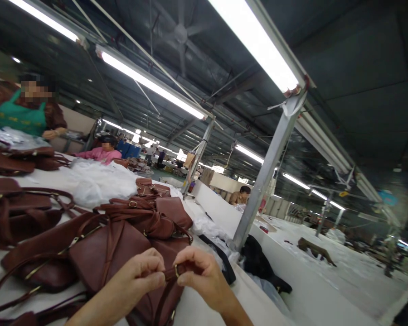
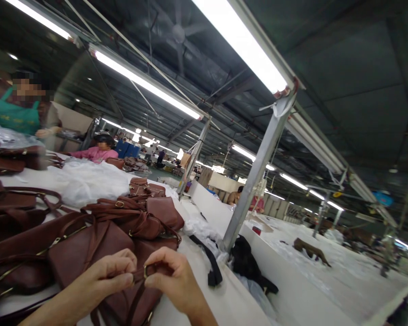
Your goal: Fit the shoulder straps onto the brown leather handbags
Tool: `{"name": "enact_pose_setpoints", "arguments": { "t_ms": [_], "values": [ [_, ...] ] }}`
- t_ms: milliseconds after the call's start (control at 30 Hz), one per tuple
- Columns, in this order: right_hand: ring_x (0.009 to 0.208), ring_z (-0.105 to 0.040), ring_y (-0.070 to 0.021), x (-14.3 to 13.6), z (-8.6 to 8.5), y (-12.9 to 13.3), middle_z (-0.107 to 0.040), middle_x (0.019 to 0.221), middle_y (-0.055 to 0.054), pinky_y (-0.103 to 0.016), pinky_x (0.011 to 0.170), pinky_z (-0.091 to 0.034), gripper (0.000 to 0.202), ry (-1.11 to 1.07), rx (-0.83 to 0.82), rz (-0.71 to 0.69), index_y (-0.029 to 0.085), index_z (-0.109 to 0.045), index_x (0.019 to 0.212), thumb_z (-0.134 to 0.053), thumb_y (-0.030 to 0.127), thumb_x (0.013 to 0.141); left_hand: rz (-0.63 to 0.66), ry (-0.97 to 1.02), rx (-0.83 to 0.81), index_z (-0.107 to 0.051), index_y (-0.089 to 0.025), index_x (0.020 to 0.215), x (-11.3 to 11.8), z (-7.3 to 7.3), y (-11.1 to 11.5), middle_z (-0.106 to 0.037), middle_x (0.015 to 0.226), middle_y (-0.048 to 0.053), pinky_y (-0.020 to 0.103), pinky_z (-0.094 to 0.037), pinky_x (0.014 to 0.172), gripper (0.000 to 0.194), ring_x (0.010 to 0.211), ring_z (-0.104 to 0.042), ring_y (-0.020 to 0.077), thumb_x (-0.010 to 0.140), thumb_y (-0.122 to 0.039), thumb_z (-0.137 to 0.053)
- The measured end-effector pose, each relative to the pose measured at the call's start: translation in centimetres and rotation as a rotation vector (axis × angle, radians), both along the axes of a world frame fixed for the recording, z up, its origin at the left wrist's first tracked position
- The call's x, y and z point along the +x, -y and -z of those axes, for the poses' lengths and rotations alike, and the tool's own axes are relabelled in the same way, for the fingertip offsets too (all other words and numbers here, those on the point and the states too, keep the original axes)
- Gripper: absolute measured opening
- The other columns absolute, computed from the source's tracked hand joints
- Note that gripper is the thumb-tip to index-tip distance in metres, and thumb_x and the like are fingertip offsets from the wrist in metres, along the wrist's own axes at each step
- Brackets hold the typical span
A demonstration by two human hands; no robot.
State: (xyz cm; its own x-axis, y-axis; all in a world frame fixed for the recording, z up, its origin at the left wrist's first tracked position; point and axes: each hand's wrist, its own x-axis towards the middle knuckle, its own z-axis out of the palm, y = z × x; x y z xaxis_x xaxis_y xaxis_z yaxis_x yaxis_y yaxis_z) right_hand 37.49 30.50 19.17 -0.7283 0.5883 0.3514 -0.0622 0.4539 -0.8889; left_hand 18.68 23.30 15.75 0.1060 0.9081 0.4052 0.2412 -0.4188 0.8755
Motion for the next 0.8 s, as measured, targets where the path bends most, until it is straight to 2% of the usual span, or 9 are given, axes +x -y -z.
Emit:
{"name": "enact_pose_setpoints", "arguments": {
  "t_ms": [133,200,300,400,500,633,700,800],
  "values": [
    [0.069,-0.055,-0.0135,0.1,-0.1,0.3,-0.065,0.074,0.002,-0.024,0.065,-0.042,0.028,-0.032,-0.07,-0.013,0.02,-0.073,0.084,-0.089,0.029,0.063,0.044,0.041,-0.104,-0.051,-0.019,0.066,0.0,0.0,0.2,-0.042,0.068,-0.005,0.027,-0.031,0.064,0.025,0.068,-0.039,0.0148,0.072,-0.043,-0.055],
    [0.071,-0.056,-0.0141,0.3,0.0,0.3,-0.065,0.076,0.001,-0.025,0.068,-0.043,0.028,-0.056,-0.063,0.037,0.02,-0.071,0.084,-0.088,0.031,0.065,0.087,0.083,-0.16,-0.056,-0.018,0.072,-0.3,-0.5,0.7,-0.042,0.065,-0.006,0.026,-0.027,0.059,0.026,0.064,-0.035,0.0131,0.074,-0.044,-0.056],
    [0.075,-0.056,-0.0151,0.6,0.4,-0.3,-0.063,0.079,0.0,-0.025,0.07,-0.045,0.026,-0.142,-0.018,0.145,0.02,-0.069,0.086,-0.084,0.035,0.071,0.113,0.108,-0.215,-0.058,-0.018,0.079,-1.0,-1.2,1.4,-0.049,0.064,-0.006,0.024,-0.026,0.056,0.018,0.06,-0.04,0.0119,0.071,-0.034,-0.06],
    [0.079,-0.057,-0.0172,1.0,1.0,-0.9,-0.062,0.083,-0.001,-0.028,0.073,-0.048,0.031,-0.24,-0.038,0.205,0.021,-0.067,0.093,-0.08,0.043,0.076,0.068,0.097,-0.224,-0.054,-0.021,0.076,-1.0,-1.3,1.7,-0.05,0.06,-0.007,0.024,-0.029,0.054,0.013,0.057,-0.042,0.0123,0.066,-0.028,-0.058],
    [0.073,-0.058,-0.0171,0.7,1.0,-0.8,-0.062,0.084,-0.002,-0.029,0.067,-0.051,0.038,-0.248,-0.066,0.223,0.021,-0.066,0.099,-0.078,0.05,0.078,-0.035,-0.019,-0.106,-0.054,-0.021,0.074,0.2,-1.0,1.6,-0.049,0.065,-0.006,0.025,-0.032,0.059,0.014,0.065,-0.045,0.0147,0.072,-0.034,-0.058],
    [0.064,-0.057,-0.0154,-0.3,-0.1,-0.3,-0.062,0.077,-0.001,-0.028,0.061,-0.051,0.038,-0.306,-0.028,0.282,0.02,-0.066,0.097,-0.076,0.052,0.079,-0.167,-0.16,-0.013,-0.048,-0.021,0.067,1.6,-1.0,1.3,-0.047,0.068,-0.004,0.027,-0.033,0.063,0.032,0.069,-0.046,0.0163,0.089,-0.044,-0.045],
    [0.064,-0.057,-0.0149,-0.4,-0.9,-0.7,-0.063,0.077,0.0,-0.027,0.06,-0.051,0.037,-0.376,-0.033,0.304,0.02,-0.065,0.097,-0.076,0.05,0.079,-0.136,-0.152,-0.039,-0.047,-0.021,0.068,1.3,-1.1,1.2,-0.047,0.068,-0.004,0.026,-0.034,0.064,0.034,0.069,-0.047,0.0164,0.09,-0.046,-0.042],
    [0.062,-0.055,-0.0132,0.3,-2.0,-2.3,-0.063,0.075,0.001,-0.026,0.059,-0.048,0.041,-0.504,-0.087,0.383,0.021,-0.064,0.096,-0.081,0.05,0.074,-0.022,-0.191,-0.174,-0.049,-0.021,0.065,-0.8,-0.5,1.2,-0.047,0.067,-0.004,0.027,-0.034,0.064,0.029,0.068,-0.046,0.0161,0.083,-0.043,-0.045]
  ]
}}
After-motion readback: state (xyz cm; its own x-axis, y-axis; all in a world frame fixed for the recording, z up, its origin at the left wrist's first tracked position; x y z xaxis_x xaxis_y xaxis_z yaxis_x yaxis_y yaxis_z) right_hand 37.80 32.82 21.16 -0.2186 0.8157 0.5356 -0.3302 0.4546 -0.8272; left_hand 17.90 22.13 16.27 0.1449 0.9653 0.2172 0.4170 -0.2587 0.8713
